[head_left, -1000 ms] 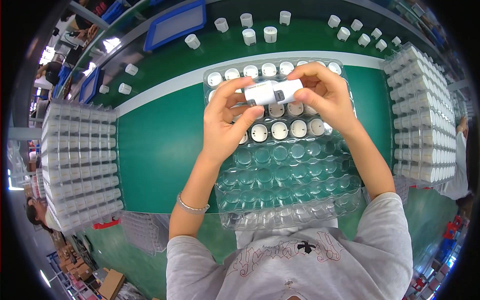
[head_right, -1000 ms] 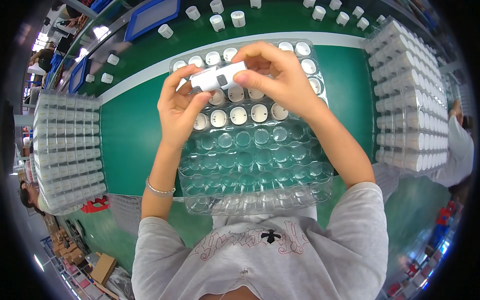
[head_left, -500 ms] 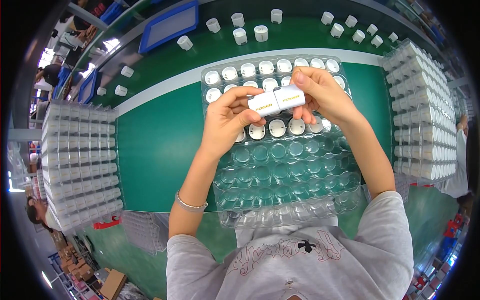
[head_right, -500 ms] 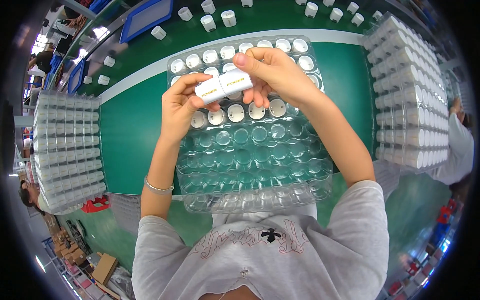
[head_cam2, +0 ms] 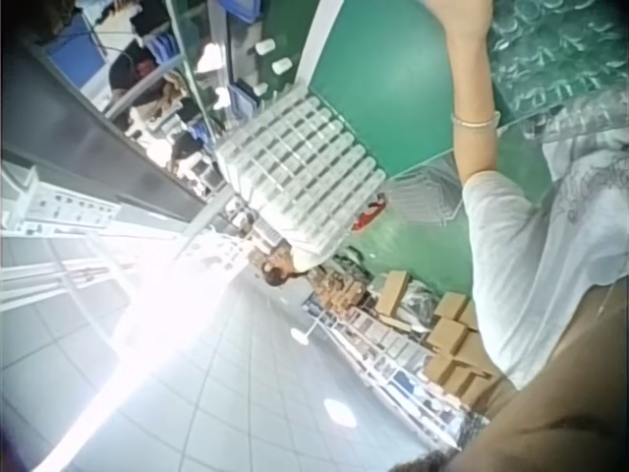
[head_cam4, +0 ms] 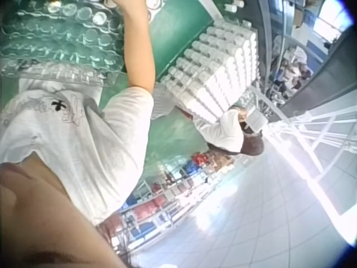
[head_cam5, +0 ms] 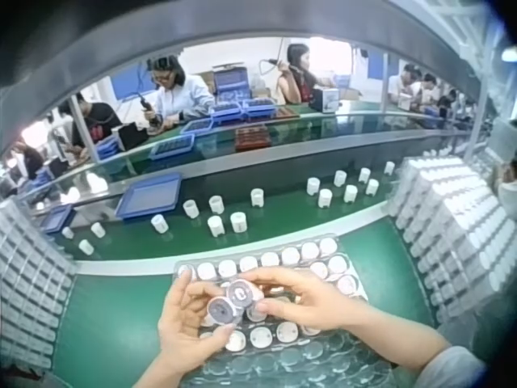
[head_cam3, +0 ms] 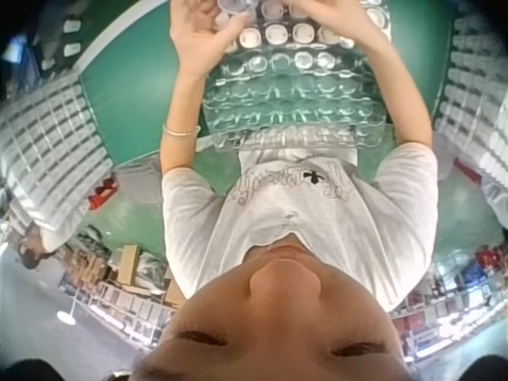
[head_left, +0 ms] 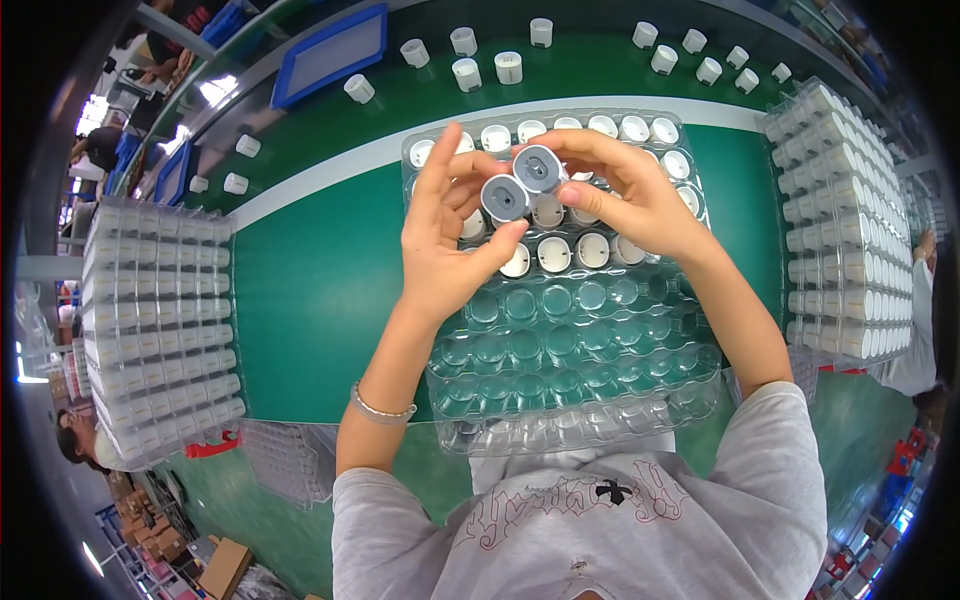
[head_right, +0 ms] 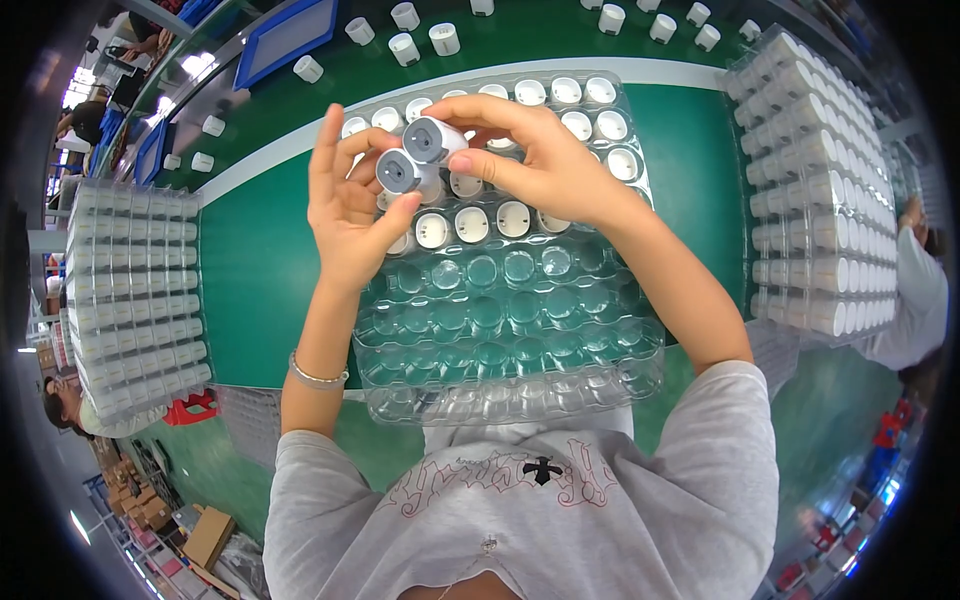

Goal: The person assembles small electronic components by hand, then places them into an organized plastic tray.

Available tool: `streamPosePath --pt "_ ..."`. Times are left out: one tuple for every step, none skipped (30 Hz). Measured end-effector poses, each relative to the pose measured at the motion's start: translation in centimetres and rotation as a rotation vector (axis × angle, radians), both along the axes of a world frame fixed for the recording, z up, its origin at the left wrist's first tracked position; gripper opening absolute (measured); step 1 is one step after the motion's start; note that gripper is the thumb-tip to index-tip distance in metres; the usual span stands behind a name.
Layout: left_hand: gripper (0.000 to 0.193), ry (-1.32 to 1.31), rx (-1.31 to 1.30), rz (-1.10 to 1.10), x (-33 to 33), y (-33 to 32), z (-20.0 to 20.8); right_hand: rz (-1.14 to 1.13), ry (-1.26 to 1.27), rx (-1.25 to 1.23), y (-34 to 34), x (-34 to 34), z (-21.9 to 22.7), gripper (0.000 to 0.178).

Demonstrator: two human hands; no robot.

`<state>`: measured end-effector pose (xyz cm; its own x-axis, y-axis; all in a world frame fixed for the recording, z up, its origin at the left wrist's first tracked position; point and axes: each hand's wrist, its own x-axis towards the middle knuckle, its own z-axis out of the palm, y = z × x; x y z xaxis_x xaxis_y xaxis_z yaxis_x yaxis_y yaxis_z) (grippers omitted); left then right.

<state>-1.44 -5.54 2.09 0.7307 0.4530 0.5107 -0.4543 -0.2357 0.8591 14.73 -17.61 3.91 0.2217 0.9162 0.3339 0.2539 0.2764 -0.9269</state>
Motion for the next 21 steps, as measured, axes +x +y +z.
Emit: streamPosePath --pt "0.084 -0.032 -0.012 0.008 -0.1 0.1 0.0 0.033 0.009 -0.022 0.0 0.0 0.0 0.037" --pt "0.084 -0.032 -0.012 0.008 -0.1 0.1 0.0 0.033 0.009 -0.022 0.1 -0.1 0.0 0.037" --pt "0.082 -0.035 0.005 0.007 -0.1 0.1 0.0 0.042 -0.005 0.002 0.1 -0.1 0.0 0.038" --pt "0.081 -0.038 0.023 0.004 -0.1 0.2 -0.1 0.05 -0.019 0.026 0.0 -0.1 0.0 0.039" --pt "0.081 -0.038 0.022 0.002 -0.1 0.2 -0.1 0.048 -0.02 0.025 0.0 -0.1 0.0 0.039" --pt "0.074 -0.041 0.032 0.002 -0.1 0.3 -0.1 0.048 -0.018 0.026 0.0 -0.1 0.1 0.04" --pt "0.067 -0.044 0.041 0.001 -0.1 0.3 0.0 0.046 -0.017 0.026 -0.1 -0.1 0.2 0.04" --pt "0.067 -0.044 0.042 -0.002 0.1 0.3 -0.1 0.043 -0.016 0.027 -0.2 0.0 0.3 0.04" --pt "0.059 -0.091 0.015 -0.013 0.2 0.3 -0.2 0.029 -0.001 0.027 -0.4 0.1 0.4 0.039" --pt "0.051 -0.138 -0.011 -0.025 0.3 0.3 -0.2 0.013 0.013 0.026 -0.6 0.4 0.6 0.037" --pt "0.051 -0.137 -0.011 -0.032 0.4 0.4 -0.3 0.006 0.014 0.027 -1.0 1.0 1.2 0.037" --pt "0.044 -0.069 0.055 -0.045 0.1 0.8 -0.3 0.075 -0.098 -0.084 -1.4 1.9 2.0 0.036" --pt "0.036 -0.004 0.121 -0.057 -0.1 1.0 -0.3 0.144 -0.214 -0.194 -2.1 2.8 3.2 0.034" --pt "0.034 0.076 0.175 -0.003 0.0 0.6 0.3 0.205 -0.441 -0.317 -3.1 3.6 4.9 0.034" --pt "0.034 0.073 0.18 -0.004 0.1 0.5 0.9 0.218 -0.453 -0.379 -4.4 4.1 5.3 0.033" --pt "0.037 0.108 0.385 0.04 0.3 0.3 1.2 0.171 -0.543 -0.444 -5.6 4.5 6.0 0.032" --pt "0.04 0.141 0.589 0.085 0.5 0.3 1.5 0.124 -0.633 -0.51 -6.7 4.6 6.5 0.031" --pt "0.045 0.057 0.69 0.097 1.2 0.1 1.4 0.117 -0.637 -0.511 -7.8 4.6 6.3 0.031" --pt "0.045 0.049 0.69 0.095 1.4 -0.4 1.6 0.006 -0.726 -0.569 -8.7 4.6 5.9 0.03" --pt "0.043 0.186 0.606 -0.019 1.5 -1.0 1.8 -0.107 -0.814 -0.626 -9.2 4.4 5.5 0.03" --pt "0.041 0.321 0.518 -0.138 1.9 -1.7 1.9 -0.118 -0.819 -0.632 -9.6 4.1 4.8 0.03"
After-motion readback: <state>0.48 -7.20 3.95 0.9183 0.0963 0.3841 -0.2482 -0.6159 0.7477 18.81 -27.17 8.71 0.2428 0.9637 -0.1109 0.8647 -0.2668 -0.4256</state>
